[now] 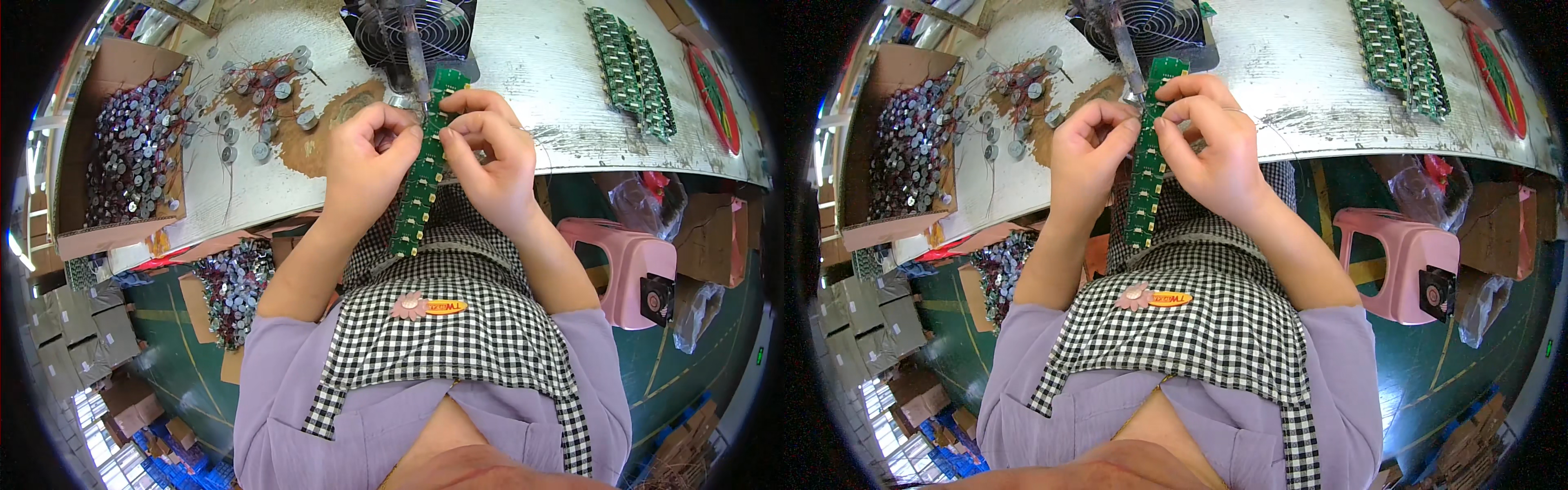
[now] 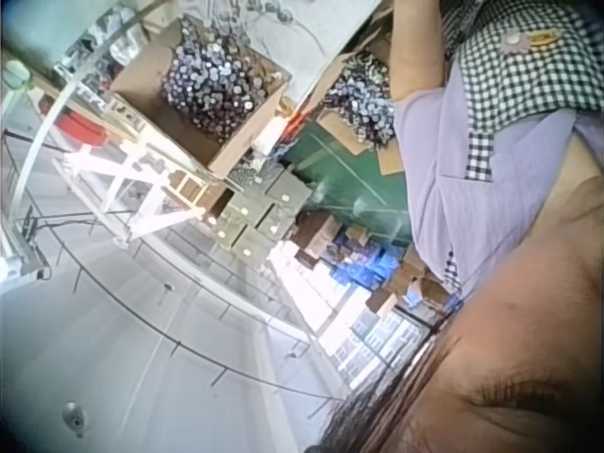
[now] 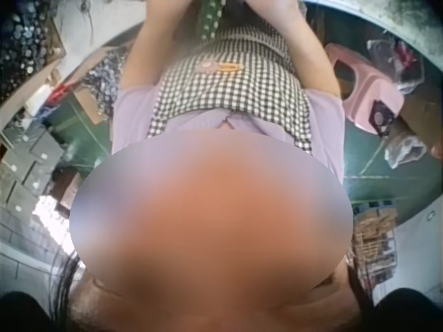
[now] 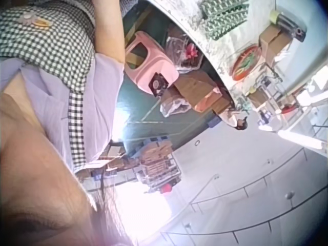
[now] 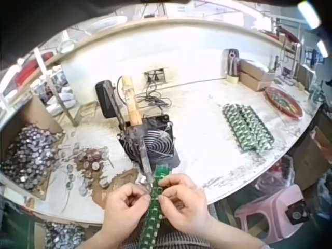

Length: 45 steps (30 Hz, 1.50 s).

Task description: The person attaches circular electronic components with wires to circuit board strips by hand and places the assembled boards into a cardboard box.

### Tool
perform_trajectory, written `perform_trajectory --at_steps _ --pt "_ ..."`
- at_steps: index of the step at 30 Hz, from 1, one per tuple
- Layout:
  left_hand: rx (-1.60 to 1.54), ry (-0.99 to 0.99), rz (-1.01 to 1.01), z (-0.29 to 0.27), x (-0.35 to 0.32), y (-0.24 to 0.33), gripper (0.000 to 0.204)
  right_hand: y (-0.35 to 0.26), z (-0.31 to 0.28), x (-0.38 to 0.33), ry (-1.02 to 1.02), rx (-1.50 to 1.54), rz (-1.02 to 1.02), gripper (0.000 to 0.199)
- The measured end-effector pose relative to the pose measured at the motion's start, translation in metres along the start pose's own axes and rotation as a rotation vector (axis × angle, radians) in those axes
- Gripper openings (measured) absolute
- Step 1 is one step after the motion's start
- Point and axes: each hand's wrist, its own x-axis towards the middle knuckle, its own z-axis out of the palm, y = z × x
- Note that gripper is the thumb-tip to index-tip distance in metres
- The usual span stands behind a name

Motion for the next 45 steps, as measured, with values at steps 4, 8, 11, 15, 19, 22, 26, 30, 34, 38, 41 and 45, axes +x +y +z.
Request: perform_trajectory --at_steps 4,8,11,15,19,22,26,30,34,38,41,45 --pt "-0.024 0.041 0.039 0.005 -0.002 -0.001 0.009 0.0 0.001 -0.008 0.017 -0.057 -0.004 0.008" --pt "0.059 0.009 0.049 0.003 -0.001 0.0 0.011 0.0 0.003 -0.013 0.071 -0.267 -0.231 0.014" --pt "0.024 -0.128 -0.001 -0.001 0.0 0.0 0.008 0.003 -0.004 -0.01 0.126 -0.301 -0.272 0.016" --pt "0.149 -0.179 -0.001 -0.016 0.006 0.007 0.014 0.01 -0.01 -0.01 0.141 0.093 0.042 0.003" --pt "0.438 0.401 0.499 -0.051 0.026 0.018 0.038 0.018 -0.004 -0.012 0.204 0.12 0.161 0.005" --pt "1.217 0.361 0.046 -0.089 0.027 0.016 0.039 0.019 -0.002 -0.014 0.208 0.202 0.208 0.007" --pt "1.345 0.228 0.042 -0.092 0.034 -0.022 0.037 0.019 -0.003 -0.012 0.187 0.139 0.204 0.006" --pt "1.2 0.336 0.424 -0.099 0.04 -0.047 0.024 0.021 -0.002 -0.011 0.171 0.023 0.11 0.006" --pt "0.785 0.41 0.422 -0.109 0.045 -0.045 0.013 0.022 -0.002 -0.011 0.165 0.068 0.092 0.005" --pt "0.226 0.431 0.199 -0.106 0.036 -0.035 0.017 0.02 -0.002 -0.011 0.187 0.268 0.155 0.004" --pt "0.102 0.434 0.128 -0.105 0.032 -0.026 0.018 0.021 -0.002 -0.009 0.141 0.096 0.102 0.003" --pt "-0.033 0.462 0.204 -0.111 0.038 -0.017 0.019 0.022 -0.001 -0.009 0.141 0.072 0.079 0.004"
